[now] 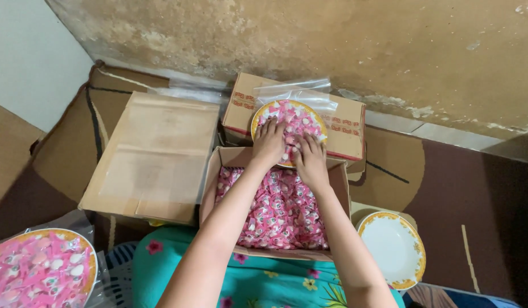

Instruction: The person fills small plastic bags with individual pink and white candies from a large cardboard box and places a plate on top of the filled bags.

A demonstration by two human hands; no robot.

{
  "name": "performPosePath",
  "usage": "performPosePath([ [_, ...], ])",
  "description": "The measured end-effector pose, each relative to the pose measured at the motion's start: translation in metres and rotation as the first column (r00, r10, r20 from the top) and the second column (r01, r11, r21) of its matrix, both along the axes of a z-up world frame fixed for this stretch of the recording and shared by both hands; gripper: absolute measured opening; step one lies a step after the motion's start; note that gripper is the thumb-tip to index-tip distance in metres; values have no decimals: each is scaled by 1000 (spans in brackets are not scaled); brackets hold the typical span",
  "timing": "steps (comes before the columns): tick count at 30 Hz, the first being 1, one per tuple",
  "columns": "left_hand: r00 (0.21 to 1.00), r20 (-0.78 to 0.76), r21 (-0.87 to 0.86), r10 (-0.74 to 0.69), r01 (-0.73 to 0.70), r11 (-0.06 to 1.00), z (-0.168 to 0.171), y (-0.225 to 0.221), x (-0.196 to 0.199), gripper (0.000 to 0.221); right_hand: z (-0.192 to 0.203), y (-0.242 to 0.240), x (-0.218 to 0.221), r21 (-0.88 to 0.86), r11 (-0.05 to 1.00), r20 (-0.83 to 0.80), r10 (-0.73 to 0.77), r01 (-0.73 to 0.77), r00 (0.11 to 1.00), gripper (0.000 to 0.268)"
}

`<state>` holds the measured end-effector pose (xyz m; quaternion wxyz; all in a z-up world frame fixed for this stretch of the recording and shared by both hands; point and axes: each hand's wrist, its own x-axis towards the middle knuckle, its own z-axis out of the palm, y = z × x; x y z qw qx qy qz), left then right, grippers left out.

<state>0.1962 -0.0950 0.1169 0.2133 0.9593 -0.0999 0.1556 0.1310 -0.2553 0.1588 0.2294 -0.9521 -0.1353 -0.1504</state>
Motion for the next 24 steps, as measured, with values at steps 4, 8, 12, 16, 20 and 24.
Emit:
performPosePath([
  [4, 993, 102, -78, -55, 63, 995, 16, 17, -18, 44, -13, -9, -9, 138, 990, 99, 10, -24, 995, 45],
  [8, 942, 336, -227, 17, 64, 972, 11, 36, -67, 32, -54, -35, -33, 359, 932, 299, -167, 51, 940, 12],
  [12, 970, 242, -193, 27, 21, 981, -41, 61, -117, 18, -78, -57, -72, 324, 936, 26, -151, 134, 988, 6],
  [16, 902, -433, 35, 7, 8, 999, -102, 83, -140, 31, -138, -76, -80, -26, 984, -410, -173, 178, 896, 56],
  [20, 639, -767, 140, 64, 70, 988, -94, 88, -156, 60, -147, -66, -88, -195, 981, -689, -129, -11, 713, 64],
  [24, 953, -280, 54, 119, -109, 993, -100, 76, -134, 24, -144, -69, -80, -142, 971, -450, -238, 194, 861, 41],
])
